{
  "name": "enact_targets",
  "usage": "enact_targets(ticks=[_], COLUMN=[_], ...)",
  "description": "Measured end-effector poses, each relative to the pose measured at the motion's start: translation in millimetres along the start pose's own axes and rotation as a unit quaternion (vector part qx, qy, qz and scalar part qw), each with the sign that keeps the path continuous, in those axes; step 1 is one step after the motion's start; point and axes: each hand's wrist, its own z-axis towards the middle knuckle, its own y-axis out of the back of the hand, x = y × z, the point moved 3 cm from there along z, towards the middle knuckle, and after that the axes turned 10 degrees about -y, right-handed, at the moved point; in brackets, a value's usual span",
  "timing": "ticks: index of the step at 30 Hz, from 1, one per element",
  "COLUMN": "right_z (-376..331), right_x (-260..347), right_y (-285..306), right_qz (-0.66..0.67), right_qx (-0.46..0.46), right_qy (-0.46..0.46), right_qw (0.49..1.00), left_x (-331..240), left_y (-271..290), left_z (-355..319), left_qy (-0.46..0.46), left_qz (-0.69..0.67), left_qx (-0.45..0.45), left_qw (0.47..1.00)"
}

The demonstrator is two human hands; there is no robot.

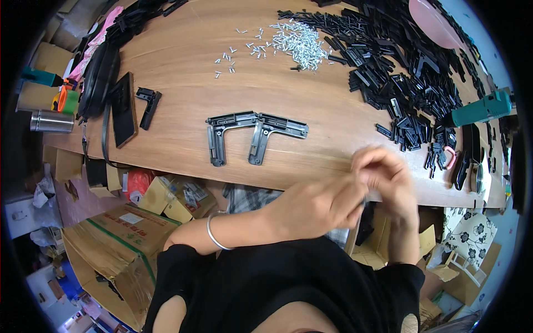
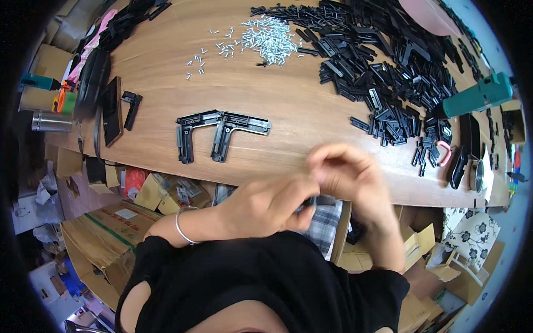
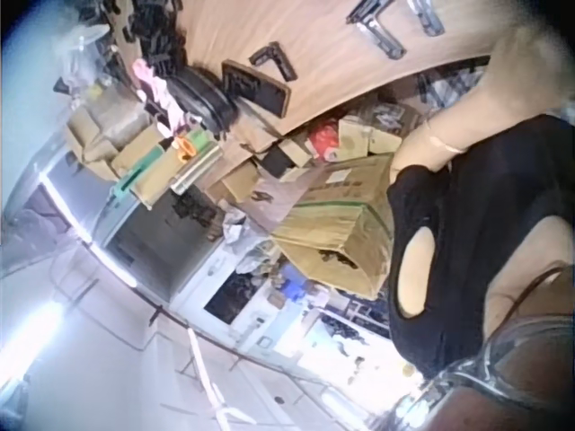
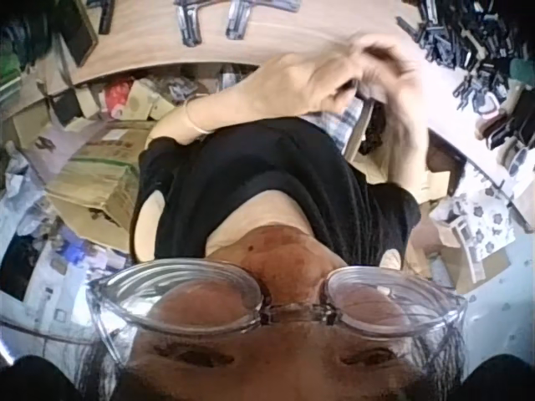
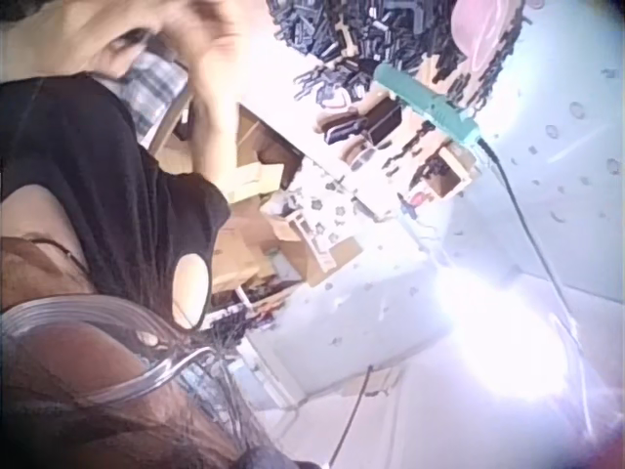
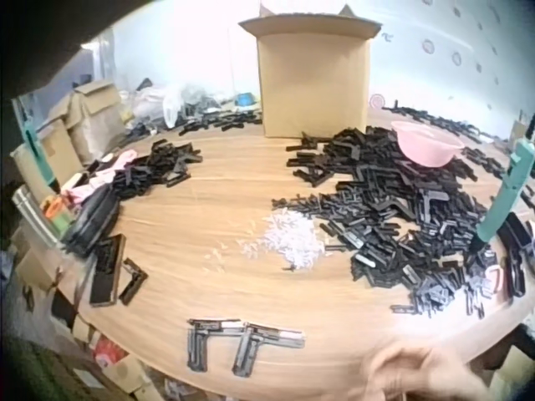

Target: The person assembles small black metal hardware components, likely door hinges, by hand. They pick up individual parts from a pile on a wooden table, fit them together, and use a green power drill to secure them with screws. The person works on multiple units sequentially, placing finished assemblies on the table.

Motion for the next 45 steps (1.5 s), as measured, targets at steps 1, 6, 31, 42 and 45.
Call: enact_targets(ticks=[1,6,31,42,45], right_z=[9,65,213,100,66], right_x=[19,82,131,86,64], right_y=[11,26,15,8,-2], right_qz=[-0.286,-0.67,-0.735,0.031,0.101], right_qx=[-0.103,-0.319,-0.277,-0.024,0.075], right_qy=[0.166,0.426,0.081,0.04,0.036], right_qw=[0.938,0.518,0.614,0.998,0.991], left_x=[7,24,107,39,31], left_y=[-7,-21,238,122,83], left_z=[3,10,-86,-37,-30], left_qy=[0.026,0.138,0.311,0.367,0.383], left_qz=[-0.002,0.125,0.61,-0.36,-0.467], left_qx=[-0.016,-0.06,0.084,-0.258,-0.25], left_qw=[1.0,0.981,0.724,0.818,0.757])
